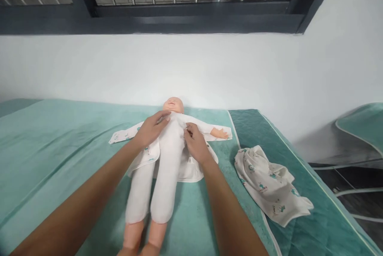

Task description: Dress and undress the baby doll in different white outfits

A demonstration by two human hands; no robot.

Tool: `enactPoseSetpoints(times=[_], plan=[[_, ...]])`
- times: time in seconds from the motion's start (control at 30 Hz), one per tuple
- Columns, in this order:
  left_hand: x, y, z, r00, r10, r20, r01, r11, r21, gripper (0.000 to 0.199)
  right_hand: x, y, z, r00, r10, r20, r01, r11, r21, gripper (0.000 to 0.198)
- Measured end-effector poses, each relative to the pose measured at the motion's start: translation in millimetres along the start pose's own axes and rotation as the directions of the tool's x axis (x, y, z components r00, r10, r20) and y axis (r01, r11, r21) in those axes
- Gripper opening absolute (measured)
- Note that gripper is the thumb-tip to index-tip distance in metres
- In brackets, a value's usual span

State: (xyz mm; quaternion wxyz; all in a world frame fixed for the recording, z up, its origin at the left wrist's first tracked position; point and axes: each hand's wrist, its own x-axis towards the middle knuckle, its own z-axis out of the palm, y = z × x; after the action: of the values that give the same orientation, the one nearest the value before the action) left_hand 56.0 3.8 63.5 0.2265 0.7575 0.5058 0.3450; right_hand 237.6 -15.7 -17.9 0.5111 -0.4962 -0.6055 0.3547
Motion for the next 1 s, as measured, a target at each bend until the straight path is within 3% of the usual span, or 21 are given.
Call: enactPoseSetpoints(times=[0.1, 0.17, 0.23, 0.3, 0.37, 0.43, 0.5, 0.6, 0.7, 0.77, 0.87, 0.93, 1.0], plan=[[30.6, 16.7, 6.9, 0.989, 0.068, 0.130, -0.075, 0.996, 0.054, 0.036, -1.1, 0.7, 0.1, 1.000, 0.027, 0.003, -0.027, 0.991, 0.131, 0.022], [51.0, 31.9, 15.0, 0.949, 0.095, 0.300, -0.132, 0.986, 0.105, 0.040, -2.9, -2.2, -1.5, 0.999, 0.030, 0.020, -0.033, 0.981, 0.192, 0.019], [69.2, 47.7, 24.8, 0.855, 0.081, 0.511, -0.192, 0.967, 0.167, 0.049, -4.4, -5.9, -4.2, 0.998, -0.007, 0.067, -0.010, 0.970, 0.243, 0.016], [83.7, 60.5, 34.9, 0.725, 0.022, 0.688, -0.231, 0.949, 0.214, 0.060, -5.1, -8.3, -7.7, 0.989, -0.057, 0.134, 0.019, 0.963, 0.268, 0.013], [94.1, 67.6, 44.3, 0.608, -0.045, 0.793, -0.259, 0.933, 0.251, 0.067, -4.8, -9.0, -11.1, 0.979, -0.089, 0.186, 0.041, 0.968, 0.249, 0.009], [100.4, 68.5, 52.5, 0.547, -0.094, 0.832, -0.295, 0.909, 0.296, 0.065, -4.1, -8.3, -13.6, 0.974, -0.104, 0.201, 0.060, 0.975, 0.215, 0.006], [103.3, 65.2, 59.3, 0.568, -0.104, 0.816, -0.341, 0.873, 0.349, 0.054, -3.2, -6.7, -14.8, 0.972, -0.112, 0.207, 0.071, 0.978, 0.194, 0.005], [103.5, 58.9, 65.1, 0.650, -0.029, 0.759, -0.429, 0.810, 0.399, 0.041, -1.4, -2.5, -15.7, 0.975, -0.097, 0.198, 0.070, 0.988, 0.137, 0.008], [101.4, 56.9, 64.7, 0.714, 0.055, 0.698, -0.480, 0.763, 0.432, 0.038, 2.5, 6.5, -19.2, 0.994, -0.037, 0.106, 0.040, 0.999, -0.028, 0.016], [99.4, 57.7, 61.5, 0.732, 0.082, 0.677, -0.488, 0.756, 0.436, 0.035, 6.2, 14.9, -24.1, 0.999, 0.002, -0.045, -0.013, 0.969, -0.248, 0.017], [95.8, 58.3, 56.5, 0.727, 0.113, 0.677, -0.511, 0.748, 0.424, 0.030, 11.3, 25.7, -33.4, 0.967, 0.047, -0.251, -0.180, 0.826, -0.535, 0.018], [93.7, 56.7, 54.8, 0.728, 0.126, 0.674, -0.524, 0.736, 0.429, 0.029, 13.4, 28.7, -38.6, 0.957, 0.128, -0.259, -0.259, 0.780, -0.569, 0.026], [92.4, 53.7, 54.5, 0.738, 0.136, 0.660, -0.529, 0.725, 0.441, 0.029, 14.7, 29.3, -42.6, 0.963, 0.196, -0.185, -0.266, 0.805, -0.531, 0.030]])
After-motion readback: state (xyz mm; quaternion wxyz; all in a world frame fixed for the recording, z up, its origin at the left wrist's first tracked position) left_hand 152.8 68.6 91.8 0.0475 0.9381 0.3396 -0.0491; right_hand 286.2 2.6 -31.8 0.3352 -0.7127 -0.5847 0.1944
